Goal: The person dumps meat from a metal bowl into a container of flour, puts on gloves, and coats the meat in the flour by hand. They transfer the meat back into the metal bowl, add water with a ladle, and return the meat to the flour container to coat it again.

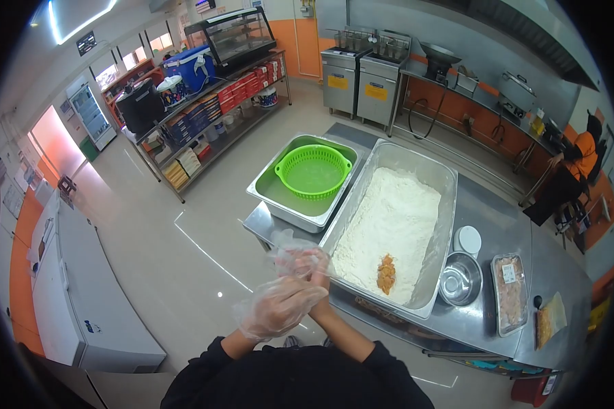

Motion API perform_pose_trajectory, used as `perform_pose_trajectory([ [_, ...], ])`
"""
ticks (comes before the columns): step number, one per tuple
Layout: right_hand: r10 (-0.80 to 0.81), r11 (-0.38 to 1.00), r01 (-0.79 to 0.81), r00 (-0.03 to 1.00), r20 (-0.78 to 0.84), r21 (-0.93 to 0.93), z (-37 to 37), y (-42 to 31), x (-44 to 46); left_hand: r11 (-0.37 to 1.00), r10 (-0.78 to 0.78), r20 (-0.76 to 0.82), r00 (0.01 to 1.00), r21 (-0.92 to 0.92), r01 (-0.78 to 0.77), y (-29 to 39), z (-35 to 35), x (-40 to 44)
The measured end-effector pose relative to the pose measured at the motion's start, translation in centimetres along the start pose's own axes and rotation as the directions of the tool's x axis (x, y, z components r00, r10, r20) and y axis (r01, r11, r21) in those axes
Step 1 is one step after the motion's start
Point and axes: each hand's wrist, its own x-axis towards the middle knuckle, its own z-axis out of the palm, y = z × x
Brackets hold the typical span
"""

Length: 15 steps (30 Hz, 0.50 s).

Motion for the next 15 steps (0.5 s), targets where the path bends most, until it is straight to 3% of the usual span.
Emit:
perform_pose_trajectory([
  [1,0.171,0.969,-0.157,0.984,-0.056,0.191,0.3,-0.2,-0.1,0.999,0.018,-0.067,0.998,-0.035,-0.021,0.1,-0.3,0.3],
  [4,0.267,0.824,-0.224,0.964,-0.009,0.520,1.0,-2.0,0.7,0.973,-0.210,-0.238,0.948,0.039,0.226,0.3,-0.5,-1.1],
  [5,0.315,0.824,-0.309,0.947,0.069,0.475,0.4,-1.6,0.7,0.944,-0.286,-0.256,0.923,0.091,0.318,0.0,-0.5,-1.5],
  [8,0.342,0.555,-0.394,0.911,0.230,0.733,1.1,-2.1,1.5,0.898,-0.372,-0.260,0.891,0.141,0.416,-1.1,-0.4,-2.9],
  [11,0.319,0.469,-0.498,0.865,0.386,0.729,2.2,-1.0,1.0,0.858,-0.419,-0.241,0.875,0.211,0.468,-1.6,-0.9,-3.5],
  [13,0.346,0.465,-0.482,0.871,0.349,0.742,3.9,-2.4,0.6,0.858,-0.425,-0.217,0.879,0.213,0.468,-2.2,-1.2,-4.4],
  [15,0.326,0.390,-0.529,0.845,0.425,0.754,4.9,-2.4,0.5,0.877,-0.387,-0.209,0.898,0.218,0.429,-3.1,-1.0,-5.9],
])
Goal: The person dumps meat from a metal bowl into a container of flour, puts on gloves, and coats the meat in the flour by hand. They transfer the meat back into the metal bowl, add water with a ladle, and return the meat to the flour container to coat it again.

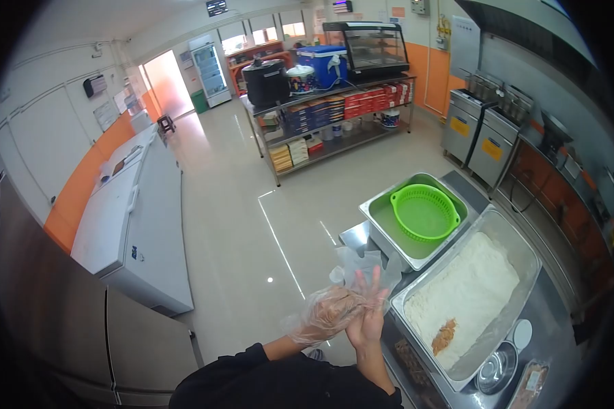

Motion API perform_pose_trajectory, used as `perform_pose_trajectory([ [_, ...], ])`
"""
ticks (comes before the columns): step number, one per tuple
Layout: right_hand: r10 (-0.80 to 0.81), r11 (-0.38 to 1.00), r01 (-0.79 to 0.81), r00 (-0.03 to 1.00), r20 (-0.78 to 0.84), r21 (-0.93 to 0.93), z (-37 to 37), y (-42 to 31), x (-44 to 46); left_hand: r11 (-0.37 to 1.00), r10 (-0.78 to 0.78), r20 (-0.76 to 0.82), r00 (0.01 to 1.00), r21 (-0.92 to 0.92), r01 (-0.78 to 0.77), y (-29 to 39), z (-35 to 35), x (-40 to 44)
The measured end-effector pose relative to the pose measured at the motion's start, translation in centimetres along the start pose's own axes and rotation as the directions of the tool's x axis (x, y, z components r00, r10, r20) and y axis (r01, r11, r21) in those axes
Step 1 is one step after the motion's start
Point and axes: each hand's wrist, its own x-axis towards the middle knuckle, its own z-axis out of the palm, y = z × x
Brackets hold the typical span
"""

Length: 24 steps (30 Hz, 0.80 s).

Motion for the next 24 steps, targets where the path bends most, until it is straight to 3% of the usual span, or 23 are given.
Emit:
perform_pose_trajectory([
  [1,0.023,0.999,-0.024,0.999,0.022,0.031,0.0,0.2,0.0,1.000,-0.002,0.003,1.000,-0.004,0.002,-0.2,0.0,-0.5],
  [4,-0.027,0.980,0.029,1.000,0.015,-0.198,-1.6,0.3,1.3,0.998,-0.015,-0.012,1.000,-0.060,0.014,-0.7,-0.5,-1.3],
  [6,-0.054,0.980,0.058,0.998,0.027,-0.191,-1.7,0.3,1.8,0.988,-0.052,-0.046,0.998,-0.150,0.044,-0.7,-0.6,-1.8],
  [12,0.017,0.997,-0.015,0.999,0.035,-0.076,-2.8,-0.1,2.1,0.965,-0.235,0.123,0.964,-0.088,0.246,-1.2,-1.4,-2.2],
  [15,0.037,0.996,-0.042,0.997,-0.069,-0.081,-3.3,0.3,2.6,0.985,-0.100,0.110,0.989,-0.133,0.115,-1.5,-0.5,-2.3],
  [16,0.031,0.996,-0.041,0.991,-0.129,-0.081,-3.4,0.5,2.7,0.974,-0.128,0.116,0.985,-0.172,0.147,-1.3,-0.7,-2.1],
  [19,0.124,0.980,-0.113,0.990,-0.061,0.162,-2.1,0.6,2.7,0.941,-0.151,0.109,0.983,-0.289,0.176,-0.8,-1.2,-1.3],
  [22,0.126,0.990,-0.132,0.985,0.116,0.050,-1.4,0.2,2.4,0.913,-0.127,0.085,0.988,-0.380,0.150,-0.4,-1.0,-1.0],
  [24,0.117,0.993,-0.115,0.992,0.057,-0.037,-1.1,-0.2,2.6,0.887,-0.157,0.161,0.974,-0.410,0.211,0.5,-1.2,-0.9],
])
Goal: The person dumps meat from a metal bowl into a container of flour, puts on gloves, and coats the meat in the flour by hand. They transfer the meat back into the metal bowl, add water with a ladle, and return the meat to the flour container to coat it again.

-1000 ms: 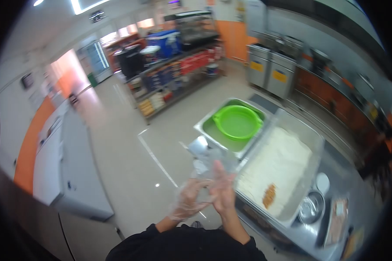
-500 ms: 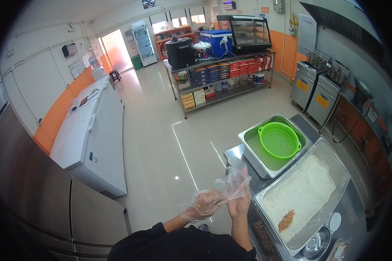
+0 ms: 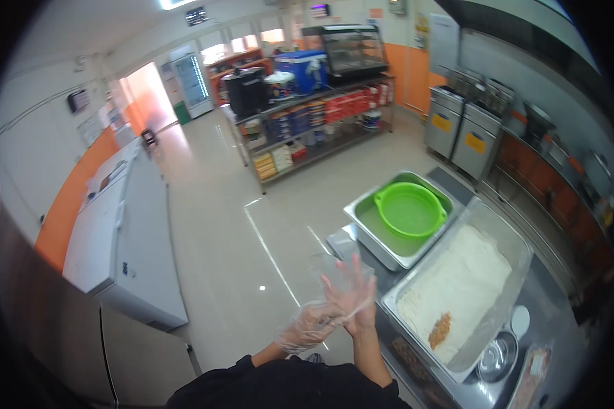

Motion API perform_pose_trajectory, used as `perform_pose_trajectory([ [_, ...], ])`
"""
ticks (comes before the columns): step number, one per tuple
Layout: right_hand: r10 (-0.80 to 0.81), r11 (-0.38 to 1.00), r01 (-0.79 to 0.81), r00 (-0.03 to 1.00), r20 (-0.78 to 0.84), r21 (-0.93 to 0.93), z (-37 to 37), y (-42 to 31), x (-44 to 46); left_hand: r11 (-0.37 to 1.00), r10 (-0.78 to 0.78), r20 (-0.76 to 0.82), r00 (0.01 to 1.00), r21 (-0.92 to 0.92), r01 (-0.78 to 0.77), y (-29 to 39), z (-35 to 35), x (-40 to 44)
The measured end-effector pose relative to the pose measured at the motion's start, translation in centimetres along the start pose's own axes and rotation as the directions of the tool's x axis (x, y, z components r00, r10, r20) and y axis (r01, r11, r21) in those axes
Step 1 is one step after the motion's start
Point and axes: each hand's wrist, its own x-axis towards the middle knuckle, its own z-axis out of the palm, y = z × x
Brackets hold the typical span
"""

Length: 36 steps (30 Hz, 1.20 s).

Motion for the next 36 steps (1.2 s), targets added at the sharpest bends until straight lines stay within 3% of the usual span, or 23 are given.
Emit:
perform_pose_trajectory([
  [1,-0.012,0.999,0.010,0.999,-0.044,-0.044,-0.1,-0.1,-0.2,0.999,-0.031,0.006,0.999,-0.019,0.031,0.1,0.1,0.1],
  [3,-0.018,0.999,0.020,0.999,-0.034,0.039,-1.1,0.2,-0.5,0.994,-0.097,0.023,0.995,-0.054,0.098,0.3,0.2,0.2],
  [6,-0.067,0.995,0.071,0.996,-0.051,0.076,-1.0,0.1,-0.8,0.994,-0.099,0.109,0.989,0.049,0.094,0.8,0.4,0.5],
  [11,-0.078,0.994,0.080,0.996,-0.033,0.073,-0.6,-1.0,-1.3,0.999,-0.011,0.138,0.990,-0.045,0.017,0.8,1.7,0.7],
  [14,-0.090,0.980,0.066,0.988,0.123,0.189,-0.5,-1.8,-1.9,0.996,0.086,0.141,0.986,-0.022,-0.084,0.1,2.8,0.6],
  [17,-0.115,0.992,0.114,0.993,0.023,0.057,0.3,-2.4,-2.4,0.984,0.174,0.114,0.978,0.019,-0.177,0.2,3.6,0.8],
  [23,-0.191,0.939,0.171,0.981,0.039,0.300,0.0,-3.1,-3.3,0.965,0.254,0.104,0.962,0.039,-0.259,-0.5,4.6,1.0],
  [29,-0.207,0.972,0.214,0.975,-0.078,0.100,-0.1,-3.5,-3.4,0.949,0.300,0.142,0.943,0.055,-0.310,-0.7,4.6,1.2],
  [36,-0.166,0.985,0.166,0.986,0.011,-0.052,-0.1,-4.5,-3.8,0.960,0.254,0.147,0.956,0.079,-0.268,-0.8,4.3,1.3],
])
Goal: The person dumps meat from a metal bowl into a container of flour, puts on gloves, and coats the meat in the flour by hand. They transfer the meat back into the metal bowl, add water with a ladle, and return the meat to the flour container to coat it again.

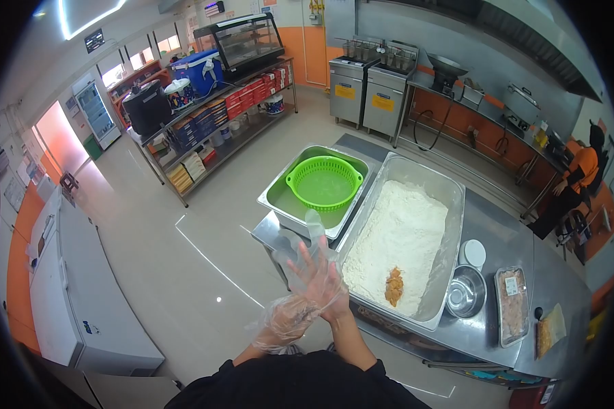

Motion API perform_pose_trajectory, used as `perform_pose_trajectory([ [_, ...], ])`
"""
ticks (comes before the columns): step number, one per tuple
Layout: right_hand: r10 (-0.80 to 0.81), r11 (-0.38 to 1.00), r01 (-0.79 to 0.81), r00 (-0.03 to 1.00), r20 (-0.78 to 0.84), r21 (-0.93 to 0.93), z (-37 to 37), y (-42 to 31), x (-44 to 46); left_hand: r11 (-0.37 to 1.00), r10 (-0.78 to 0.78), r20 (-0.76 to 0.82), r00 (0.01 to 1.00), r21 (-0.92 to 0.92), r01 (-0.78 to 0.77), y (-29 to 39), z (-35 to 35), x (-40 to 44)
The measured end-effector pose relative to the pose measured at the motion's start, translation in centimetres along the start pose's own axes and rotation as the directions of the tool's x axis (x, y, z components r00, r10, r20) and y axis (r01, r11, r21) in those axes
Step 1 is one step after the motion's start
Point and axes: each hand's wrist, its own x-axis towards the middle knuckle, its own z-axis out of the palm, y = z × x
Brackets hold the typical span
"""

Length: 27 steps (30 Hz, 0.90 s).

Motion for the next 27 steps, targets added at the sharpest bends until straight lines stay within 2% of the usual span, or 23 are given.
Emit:
perform_pose_trajectory([
  [5,-0.066,0.997,0.064,0.997,-0.032,-0.044,-1.1,0.9,1.1,0.999,-0.002,0.010,1.000,0.036,0.001,-0.5,0.5,0.1],
  [8,-0.039,0.985,0.040,0.999,-0.005,0.168,-2.2,1.4,2.0,0.997,-0.064,-0.024,0.998,-0.034,0.063,-0.9,0.9,0.6],
  [12,0.036,0.971,-0.041,0.999,0.024,0.237,-5.4,1.9,3.2,0.965,-0.153,0.058,0.986,-0.206,0.162,-0.5,1.3,0.5],
  [16,0.046,0.974,-0.043,0.999,-0.008,0.222,-5.7,1.5,3.7,0.984,-0.133,0.079,0.988,-0.111,0.141,-0.4,1.5,0.1],
  [19,0.000,0.999,0.013,0.943,-0.333,0.037,-2.5,1.2,3.6,0.987,-0.027,0.031,0.999,-0.159,0.031,-0.9,1.8,0.0],
  [20,-0.040,0.999,0.045,0.940,-0.339,0.008,-1.2,1.1,3.4,0.981,-0.035,0.036,0.999,-0.191,0.041,-0.7,1.9,0.0],
  [22,-0.041,0.997,0.020,0.955,-0.293,-0.076,0.4,-0.2,3.2,0.968,-0.053,0.122,0.991,-0.237,0.081,0.1,1.6,0.6],
  [24,-0.022,0.994,0.055,0.943,-0.331,0.089,-1.4,-0.7,3.3,0.969,-0.052,0.178,0.983,-0.227,0.093,0.7,1.3,1.3],
  [25,-0.007,0.982,0.070,0.940,-0.342,0.174,-2.3,-0.9,3.4,0.976,-0.001,0.168,0.986,-0.212,0.037,0.6,1.5,1.4],
  [26,-0.042,0.981,0.068,0.989,-0.140,0.183,-3.0,-1.8,2.7,0.980,0.051,0.154,0.987,-0.197,-0.020,0.3,2.0,1.6],
  [27,-0.166,0.953,0.174,0.985,-0.054,0.250,-3.1,-2.6,2.3,0.981,0.101,0.138,0.985,-0.181,-0.075,0.0,2.4,1.7],
])
